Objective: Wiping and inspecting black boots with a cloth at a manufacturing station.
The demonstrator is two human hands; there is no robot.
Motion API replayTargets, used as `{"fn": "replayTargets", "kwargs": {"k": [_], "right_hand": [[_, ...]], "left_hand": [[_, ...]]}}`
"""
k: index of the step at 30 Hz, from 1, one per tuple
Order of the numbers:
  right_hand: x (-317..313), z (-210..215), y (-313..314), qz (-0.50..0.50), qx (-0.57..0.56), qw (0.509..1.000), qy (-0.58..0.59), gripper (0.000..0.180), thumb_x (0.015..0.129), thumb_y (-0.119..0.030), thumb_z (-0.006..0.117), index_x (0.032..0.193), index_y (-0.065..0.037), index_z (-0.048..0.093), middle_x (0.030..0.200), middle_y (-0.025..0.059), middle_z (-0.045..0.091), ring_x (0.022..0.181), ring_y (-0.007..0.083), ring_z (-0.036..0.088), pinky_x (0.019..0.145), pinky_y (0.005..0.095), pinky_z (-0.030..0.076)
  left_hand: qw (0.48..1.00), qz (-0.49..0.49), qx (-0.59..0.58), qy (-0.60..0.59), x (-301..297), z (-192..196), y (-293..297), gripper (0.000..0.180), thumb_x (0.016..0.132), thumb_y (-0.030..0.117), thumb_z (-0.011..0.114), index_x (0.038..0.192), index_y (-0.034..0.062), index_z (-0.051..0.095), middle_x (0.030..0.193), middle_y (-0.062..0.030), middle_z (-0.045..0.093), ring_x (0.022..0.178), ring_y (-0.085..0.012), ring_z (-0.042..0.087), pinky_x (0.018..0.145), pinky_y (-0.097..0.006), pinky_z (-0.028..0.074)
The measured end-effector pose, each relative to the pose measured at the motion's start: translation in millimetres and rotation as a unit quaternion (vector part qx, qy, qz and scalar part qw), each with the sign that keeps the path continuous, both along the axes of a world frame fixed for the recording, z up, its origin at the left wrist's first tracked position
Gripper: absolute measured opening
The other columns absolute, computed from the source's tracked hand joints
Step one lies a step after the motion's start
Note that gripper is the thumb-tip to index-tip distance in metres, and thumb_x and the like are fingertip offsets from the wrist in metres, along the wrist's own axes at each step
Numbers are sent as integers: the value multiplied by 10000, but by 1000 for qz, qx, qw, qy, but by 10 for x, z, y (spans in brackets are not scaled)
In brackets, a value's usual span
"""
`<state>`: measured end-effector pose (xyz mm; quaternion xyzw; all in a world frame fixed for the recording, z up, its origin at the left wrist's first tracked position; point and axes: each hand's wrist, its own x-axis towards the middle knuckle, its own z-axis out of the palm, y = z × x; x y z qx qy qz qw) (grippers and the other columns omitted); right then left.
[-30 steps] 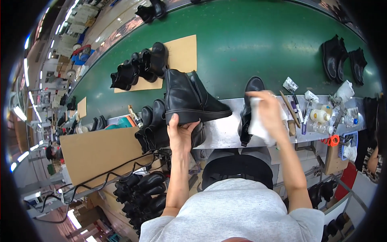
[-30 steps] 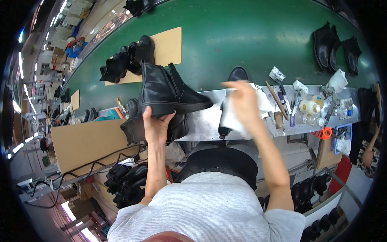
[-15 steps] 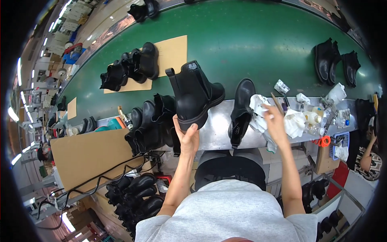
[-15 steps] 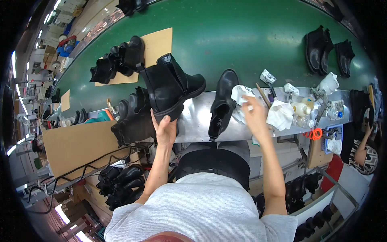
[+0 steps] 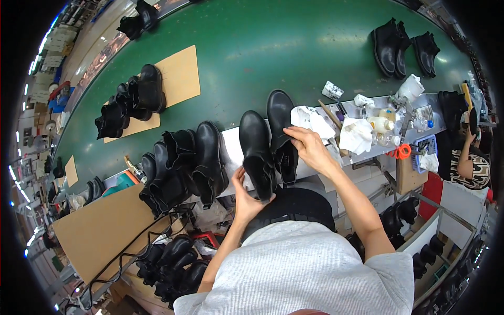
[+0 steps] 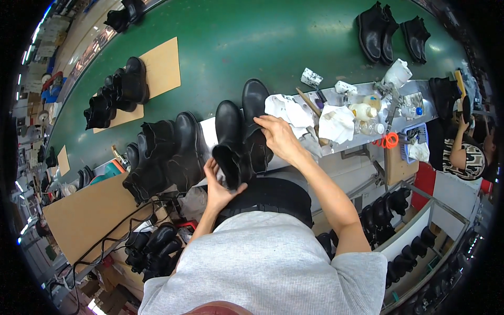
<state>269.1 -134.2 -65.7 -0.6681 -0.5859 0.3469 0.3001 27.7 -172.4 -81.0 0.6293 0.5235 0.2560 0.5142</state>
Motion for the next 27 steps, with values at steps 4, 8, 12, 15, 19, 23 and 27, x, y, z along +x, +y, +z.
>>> {"fn": "replayTargets", "kwargs": {"k": [4,8,12,15,19,23,27], "right_hand": [[130,122,38,-10,-71,989,132,268,871,-38,539,1122,-17,631,1168,155,616,1029,251,603,866,340,490],[865,-454,108,-195,-19,980,16,204,917,-117,505,1009,5,640,1103,155,638,903,224,632,643,322,520],[1145,-1121,117,-105,12,936,-336,146,802,-86,616,931,-22,636,983,176,619,917,374,569,805,459,456],[1183,-1365,120,-77,30,959,-272,209,772,-96,646,973,-47,622,978,145,600,912,354,543,807,447,435],[698,-505,209,-146,220,962,-62,214,864,-27,560,1076,-8,578,950,140,550,884,292,567,758,351,461],[-128,726,0,103,48,984,139,247,887,-54,531,1131,-19,554,986,147,585,873,293,599,767,347,477],[-653,802,-160,341,-72,928,130,218,929,-156,501,1093,-13,504,967,220,602,864,408,592,731,447,479]], "left_hand": [[997,-4,-64,45,47,125,-60,1100,561,89,849,1407,26,149,1357,-225,287,1245,-348,374,955,-478,418],[996,-8,49,72,53,271,-106,1054,606,95,819,1417,4,152,1365,-227,311,1239,-355,395,932,-459,448],[979,76,183,44,-17,282,58,618,780,73,683,1325,-26,408,1094,-138,590,918,-161,579,756,-254,480],[979,196,24,-58,-209,558,291,389,849,50,609,1224,-8,523,868,-18,594,721,-54,501,646,-182,407],[986,150,-27,-72,-512,1059,313,306,871,34,556,1175,1,552,769,50,522,641,-13,415,582,-156,334],[979,193,0,-68,-571,1009,109,289,855,23,544,1143,0,564,799,45,527,658,-18,408,583,-168,329],[956,283,0,-77,-491,711,37,200,884,136,588,1010,-17,610,806,27,579,689,-41,470,604,-205,384]]}}
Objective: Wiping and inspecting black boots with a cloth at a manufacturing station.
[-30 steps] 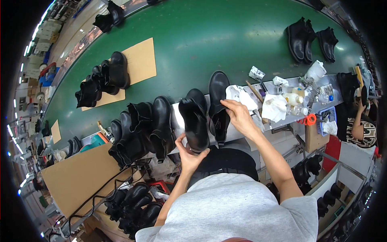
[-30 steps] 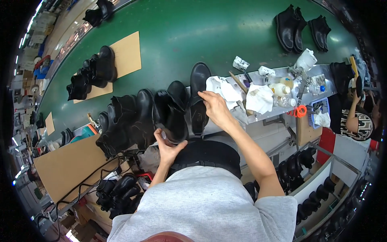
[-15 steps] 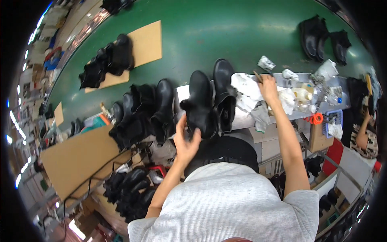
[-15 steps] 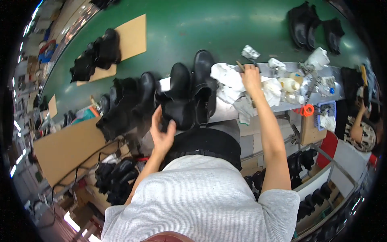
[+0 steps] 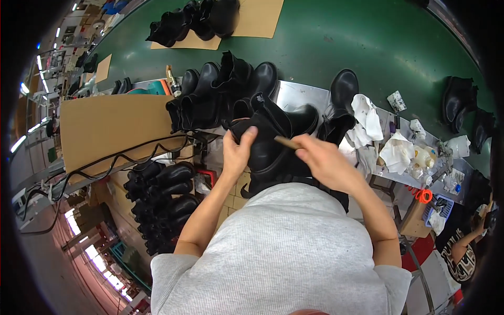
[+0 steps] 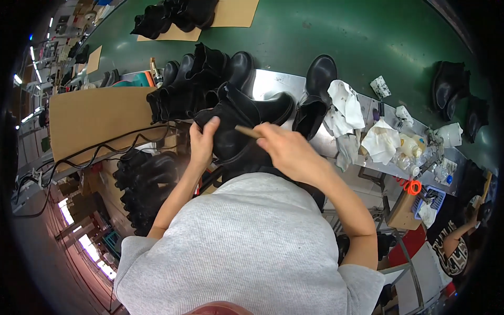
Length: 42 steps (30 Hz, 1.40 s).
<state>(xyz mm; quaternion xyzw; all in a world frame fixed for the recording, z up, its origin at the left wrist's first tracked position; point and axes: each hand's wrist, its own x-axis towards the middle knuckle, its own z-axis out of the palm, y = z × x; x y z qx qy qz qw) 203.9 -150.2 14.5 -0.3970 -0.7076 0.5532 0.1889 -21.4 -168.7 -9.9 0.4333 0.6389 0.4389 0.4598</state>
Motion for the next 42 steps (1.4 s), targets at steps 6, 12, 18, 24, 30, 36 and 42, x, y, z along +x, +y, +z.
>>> {"fn": "replayTargets", "kwargs": {"k": [6,12,18,24,30,36,42], "right_hand": [[-277,-191,0,80,-20,995,-62,239,967,-217,442,926,12,497,765,215,587,738,411,580,636,468,448],[-421,-137,-11,94,2,994,-56,316,965,-226,451,819,51,494,667,252,584,653,430,591,581,470,464],[-491,-71,132,154,-11,981,-114,348,980,-260,413,819,39,494,599,233,550,603,433,555,561,487,430],[-491,6,160,154,15,977,-149,336,978,-260,420,823,30,491,610,229,556,611,426,560,562,484,435],[-453,-120,150,153,26,985,-78,320,969,-257,441,815,19,488,616,205,571,615,425,572,552,477,445],[-557,22,143,170,70,968,-169,312,963,-241,453,797,22,473,649,210,585,625,422,583,536,478,448],[-485,-104,114,140,72,984,-81,293,955,-235,473,809,18,476,645,198,593,588,410,587,508,467,454]], "left_hand": [[974,68,-150,-154,-72,-128,-23,411,951,390,513,922,9,665,842,-25,661,749,-70,587,674,-220,467],[939,23,-206,-273,-84,43,-36,630,942,562,381,1126,-6,583,1107,-80,622,978,-129,599,839,-270,483],[915,14,-244,-320,-83,66,-18,644,941,572,357,1165,3,558,1127,-73,609,1017,-140,582,877,-290,471],[905,9,-255,-339,-95,63,-7,627,940,565,351,1163,19,563,1124,-71,613,1027,-147,586,877,-297,482],[889,23,-263,-374,-117,71,10,636,937,568,340,1156,17,570,1114,-79,622,1012,-163,604,879,-310,491],[892,25,-263,-368,-121,61,-11,638,936,568,337,1164,19,566,1123,-79,621,1018,-167,605,875,-313,495],[887,46,-273,-369,-109,78,1,627,939,565,339,1173,28,564,1139,-75,616,1051,-175,591,905,-323,479]]}}
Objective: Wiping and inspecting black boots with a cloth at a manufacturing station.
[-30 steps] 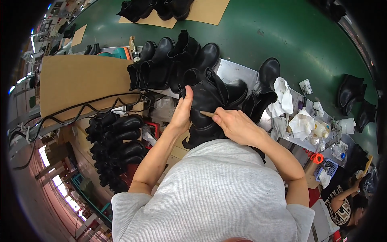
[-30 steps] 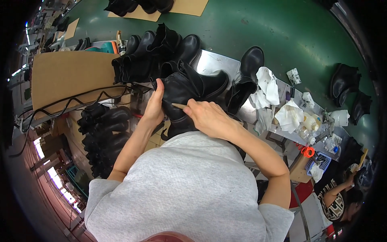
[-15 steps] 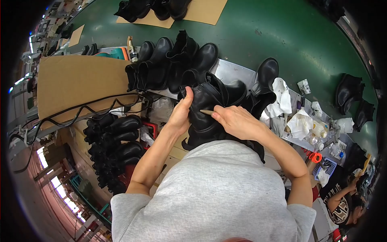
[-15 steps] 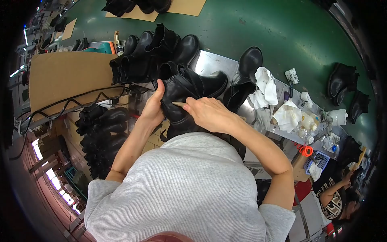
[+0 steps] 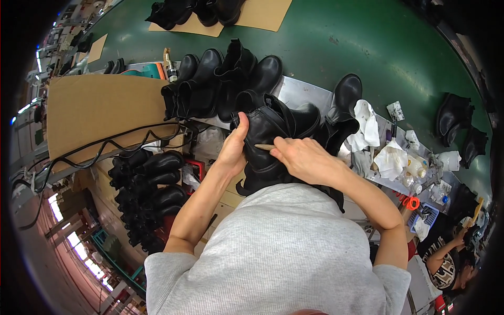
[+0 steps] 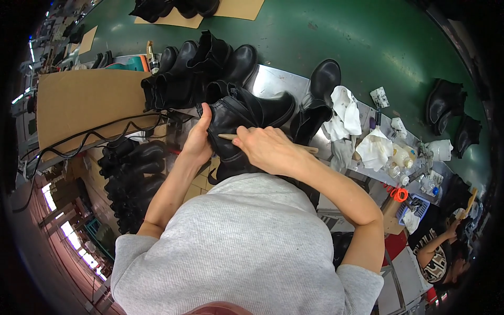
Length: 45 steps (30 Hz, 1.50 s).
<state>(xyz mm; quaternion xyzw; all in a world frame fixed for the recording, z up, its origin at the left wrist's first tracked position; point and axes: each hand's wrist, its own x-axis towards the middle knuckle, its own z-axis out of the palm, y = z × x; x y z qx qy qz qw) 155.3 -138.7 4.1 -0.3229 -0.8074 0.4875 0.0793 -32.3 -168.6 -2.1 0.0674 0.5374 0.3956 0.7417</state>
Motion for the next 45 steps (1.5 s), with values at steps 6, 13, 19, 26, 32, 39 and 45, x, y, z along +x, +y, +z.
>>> {"fn": "replayTargets", "kwargs": {"k": [6,13,19,26,32,39,45], "right_hand": [[60,147,79,3,46,990,-131,295,961,-260,448,845,7,495,642,189,590,608,400,596,540,469,468],[1123,278,8,-425,22,896,-127,518,860,-381,594,1173,23,509,953,245,623,927,380,608,802,421,456],[1054,-580,-246,-466,21,873,-139,701,762,-361,704,1298,10,447,978,286,631,936,423,615,810,445,481],[1677,-695,-341,-578,-23,812,-82,626,800,-366,688,1245,35,505,932,85,593,706,158,543,625,319,442],[1811,-1120,-239,-532,220,787,-220,407,920,-357,542,1033,32,583,924,191,607,854,305,585,764,354,448],[1001,-1489,-106,-538,-240,790,172,816,757,-472,728,1283,53,391,1164,170,566,1072,273,549,936,357,429],[1037,-1339,-42,-616,-136,770,98,1073,494,-386,906,1292,88,366,1206,205,529,1141,291,510,987,363,396]], "left_hand": [[1000,-3,12,10,-42,-3,33,653,936,577,337,1244,30,517,1227,-96,572,1131,-193,547,967,-349,438],[994,31,92,-48,-94,93,288,626,936,527,421,1298,18,462,1287,-119,532,1189,-257,509,1012,-407,397],[977,-23,207,41,268,-17,487,505,944,436,497,1239,26,504,1199,-46,565,1129,-152,512,964,-309,397],[743,-414,378,366,312,-642,16,847,669,335,805,1302,-79,424,1272,-172,422,1214,-298,432,1047,-383,312],[932,-178,176,263,218,-995,364,435,970,365,403,1211,15,498,1169,-65,534,1113,-159,473,991,-310,321],[930,-237,20,280,428,-1617,443,651,888,376,561,1370,-9,354,1314,-195,456,1206,-247,445,991,-349,356],[911,-229,176,295,404,-1330,676,523,747,250,778,1113,-30,530,1007,-116,617,923,-170,571,787,-298,471]]}}
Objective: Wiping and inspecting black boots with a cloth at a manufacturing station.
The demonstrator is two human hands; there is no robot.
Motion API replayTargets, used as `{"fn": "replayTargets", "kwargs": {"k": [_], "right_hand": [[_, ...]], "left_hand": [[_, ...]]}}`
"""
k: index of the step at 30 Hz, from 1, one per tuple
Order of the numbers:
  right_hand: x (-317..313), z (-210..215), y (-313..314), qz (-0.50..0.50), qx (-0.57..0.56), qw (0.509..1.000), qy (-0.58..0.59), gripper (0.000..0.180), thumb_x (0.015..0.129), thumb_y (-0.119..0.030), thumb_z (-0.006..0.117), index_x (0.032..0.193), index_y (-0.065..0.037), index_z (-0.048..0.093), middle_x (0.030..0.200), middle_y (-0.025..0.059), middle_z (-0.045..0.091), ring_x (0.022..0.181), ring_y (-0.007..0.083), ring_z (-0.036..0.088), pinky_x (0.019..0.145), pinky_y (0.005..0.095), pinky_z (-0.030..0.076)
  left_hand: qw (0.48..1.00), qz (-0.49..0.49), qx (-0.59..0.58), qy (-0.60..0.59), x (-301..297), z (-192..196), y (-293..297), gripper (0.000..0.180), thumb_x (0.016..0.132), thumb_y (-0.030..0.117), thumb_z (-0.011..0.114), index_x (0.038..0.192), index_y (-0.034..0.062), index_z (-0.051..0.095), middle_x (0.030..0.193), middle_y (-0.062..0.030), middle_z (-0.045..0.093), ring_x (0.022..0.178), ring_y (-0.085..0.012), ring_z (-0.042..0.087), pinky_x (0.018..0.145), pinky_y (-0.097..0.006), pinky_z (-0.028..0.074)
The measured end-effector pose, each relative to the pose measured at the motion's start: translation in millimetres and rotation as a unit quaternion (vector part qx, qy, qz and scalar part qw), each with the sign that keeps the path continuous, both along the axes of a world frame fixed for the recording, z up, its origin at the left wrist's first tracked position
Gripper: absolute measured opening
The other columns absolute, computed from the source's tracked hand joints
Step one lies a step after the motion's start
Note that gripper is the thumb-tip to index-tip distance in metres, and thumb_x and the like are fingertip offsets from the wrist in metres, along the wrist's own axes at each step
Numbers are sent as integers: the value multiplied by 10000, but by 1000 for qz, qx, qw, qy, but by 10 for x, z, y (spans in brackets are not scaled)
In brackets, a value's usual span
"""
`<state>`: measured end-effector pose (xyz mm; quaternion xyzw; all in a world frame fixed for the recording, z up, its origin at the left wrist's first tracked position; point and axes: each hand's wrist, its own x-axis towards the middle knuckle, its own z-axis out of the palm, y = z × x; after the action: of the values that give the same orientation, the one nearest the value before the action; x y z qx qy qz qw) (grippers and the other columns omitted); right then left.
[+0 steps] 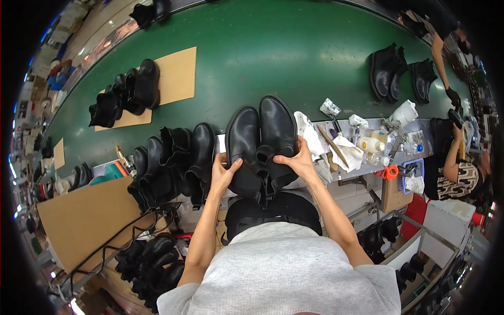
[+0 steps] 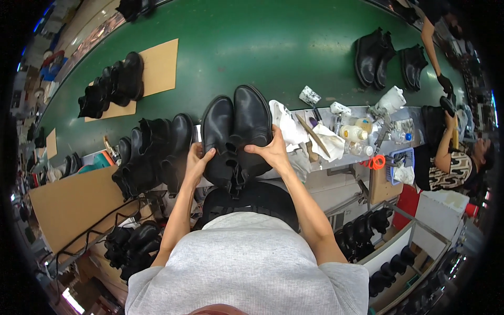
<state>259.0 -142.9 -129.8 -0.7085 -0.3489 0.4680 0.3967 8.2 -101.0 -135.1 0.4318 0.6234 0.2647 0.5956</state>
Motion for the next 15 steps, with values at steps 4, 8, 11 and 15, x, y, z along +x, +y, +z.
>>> {"fn": "replayTargets", "kwargs": {"k": [4,8,11,15], "right_hand": [[223,447,-11,15,-17,989,-144,1013,507,-333,888,1278,82,379,1229,254,503,1148,352,505,979,393,406],[404,552,-18,-27,-59,976,-206,909,533,-292,870,1260,46,440,1152,237,572,1087,359,556,951,400,428],[522,661,116,-41,-67,997,21,772,658,-348,815,1222,63,485,1072,162,619,966,276,612,868,369,471],[499,864,589,-27,-121,919,375,565,825,-480,654,1142,-21,565,934,77,651,846,155,622,706,286,491]], "left_hand": [[969,-54,179,164,108,241,133,495,707,286,786,1008,-31,553,935,-139,598,863,-242,581,781,-342,458],[954,-78,196,214,218,390,283,502,695,294,789,995,-31,552,939,-150,589,845,-270,588,780,-357,453],[995,32,-44,-88,261,502,453,437,771,287,757,997,-30,559,971,-100,636,819,-199,629,772,-328,508],[923,86,-225,-301,472,789,799,478,854,360,656,1154,1,556,1064,-108,644,950,-230,643,859,-377,521]]}}
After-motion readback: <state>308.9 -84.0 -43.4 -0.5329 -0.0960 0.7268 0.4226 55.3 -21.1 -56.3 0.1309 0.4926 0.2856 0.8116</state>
